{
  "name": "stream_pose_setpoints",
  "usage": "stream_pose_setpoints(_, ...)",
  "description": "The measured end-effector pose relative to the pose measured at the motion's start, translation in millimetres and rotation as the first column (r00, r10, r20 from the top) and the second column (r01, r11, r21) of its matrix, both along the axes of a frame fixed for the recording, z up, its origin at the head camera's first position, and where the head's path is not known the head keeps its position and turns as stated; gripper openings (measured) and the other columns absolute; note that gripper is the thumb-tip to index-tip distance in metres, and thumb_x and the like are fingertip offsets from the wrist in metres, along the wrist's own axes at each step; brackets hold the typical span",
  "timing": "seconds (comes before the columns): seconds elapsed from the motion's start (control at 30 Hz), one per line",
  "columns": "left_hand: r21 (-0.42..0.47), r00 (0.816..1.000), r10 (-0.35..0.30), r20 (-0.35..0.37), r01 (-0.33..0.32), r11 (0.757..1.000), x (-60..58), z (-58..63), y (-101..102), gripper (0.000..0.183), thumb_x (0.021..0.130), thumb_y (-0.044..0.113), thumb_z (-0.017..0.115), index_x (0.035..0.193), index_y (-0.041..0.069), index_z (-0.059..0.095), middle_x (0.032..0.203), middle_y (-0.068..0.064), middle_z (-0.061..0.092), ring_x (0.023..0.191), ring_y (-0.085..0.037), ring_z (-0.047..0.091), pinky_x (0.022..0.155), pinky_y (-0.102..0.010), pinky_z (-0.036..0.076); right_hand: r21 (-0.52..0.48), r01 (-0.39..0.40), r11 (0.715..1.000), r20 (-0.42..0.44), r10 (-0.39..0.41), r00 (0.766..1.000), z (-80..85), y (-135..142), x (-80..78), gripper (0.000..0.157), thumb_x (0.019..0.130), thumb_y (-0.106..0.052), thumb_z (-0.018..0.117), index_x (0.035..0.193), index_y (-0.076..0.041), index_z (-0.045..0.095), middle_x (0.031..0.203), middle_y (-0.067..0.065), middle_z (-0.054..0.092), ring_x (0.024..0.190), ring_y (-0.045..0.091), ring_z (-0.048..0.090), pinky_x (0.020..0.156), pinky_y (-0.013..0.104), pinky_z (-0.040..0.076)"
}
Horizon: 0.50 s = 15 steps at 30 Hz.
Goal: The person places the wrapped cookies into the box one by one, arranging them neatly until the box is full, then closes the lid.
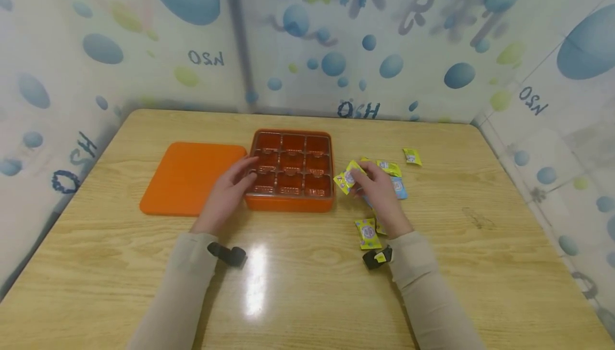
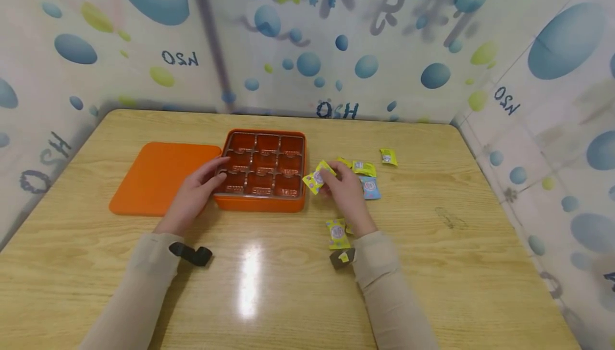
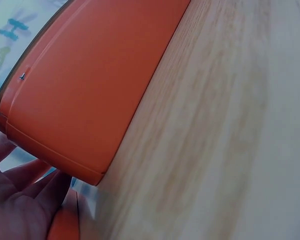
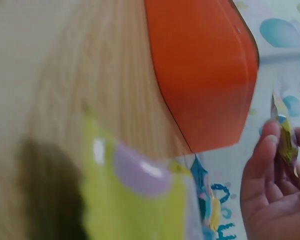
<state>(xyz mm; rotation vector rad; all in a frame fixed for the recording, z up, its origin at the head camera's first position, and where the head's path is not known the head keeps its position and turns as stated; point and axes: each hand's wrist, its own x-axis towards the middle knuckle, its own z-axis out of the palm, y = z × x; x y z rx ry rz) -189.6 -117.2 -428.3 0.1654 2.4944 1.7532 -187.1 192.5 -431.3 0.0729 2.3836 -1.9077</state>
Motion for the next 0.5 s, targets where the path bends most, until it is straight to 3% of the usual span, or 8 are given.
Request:
stream_pose_setpoints(0.23, 0.013, 1.0, -0.006, -0.002, 0.006, 1.0, -1.1, -1.3, -0.5, 0.04, 0.093, 0.018, 0.048, 0.132, 0.014, 0.043, 0.144, -0.003, 0.026, 0.13, -0.021, 0.025, 0.103, -0.043, 0.025, -0.069, -0.028, 0.997, -0.008, 0.027, 1.0, -0.9, -9.0, 2.8, 0.042, 0.088, -0.038, 0.054, 0.119, -0.01, 0.049, 0.093, 0.012, 0.058, 0.077, 0.029, 0.059, 0.072, 0.033, 0.051)
stream_pose_setpoints(0.5, -0.023, 1.0, -0.01, -0.025, 0.009, 1.0, 2.4, 3.1, -0.6, 0.041, 0.092, 0.019, 0.049, 0.133, 0.014, 0.042, 0.145, -0.005, 0.025, 0.131, -0.023, 0.021, 0.105, -0.046, 0.018, -0.088, -0.063, 0.994, -0.02, 0.062, 0.998, 0.5, -19.0, 4.2, 0.038, 0.086, -0.032, 0.059, 0.116, -0.01, 0.053, 0.098, 0.012, 0.06, 0.082, 0.028, 0.061, 0.074, 0.034, 0.051)
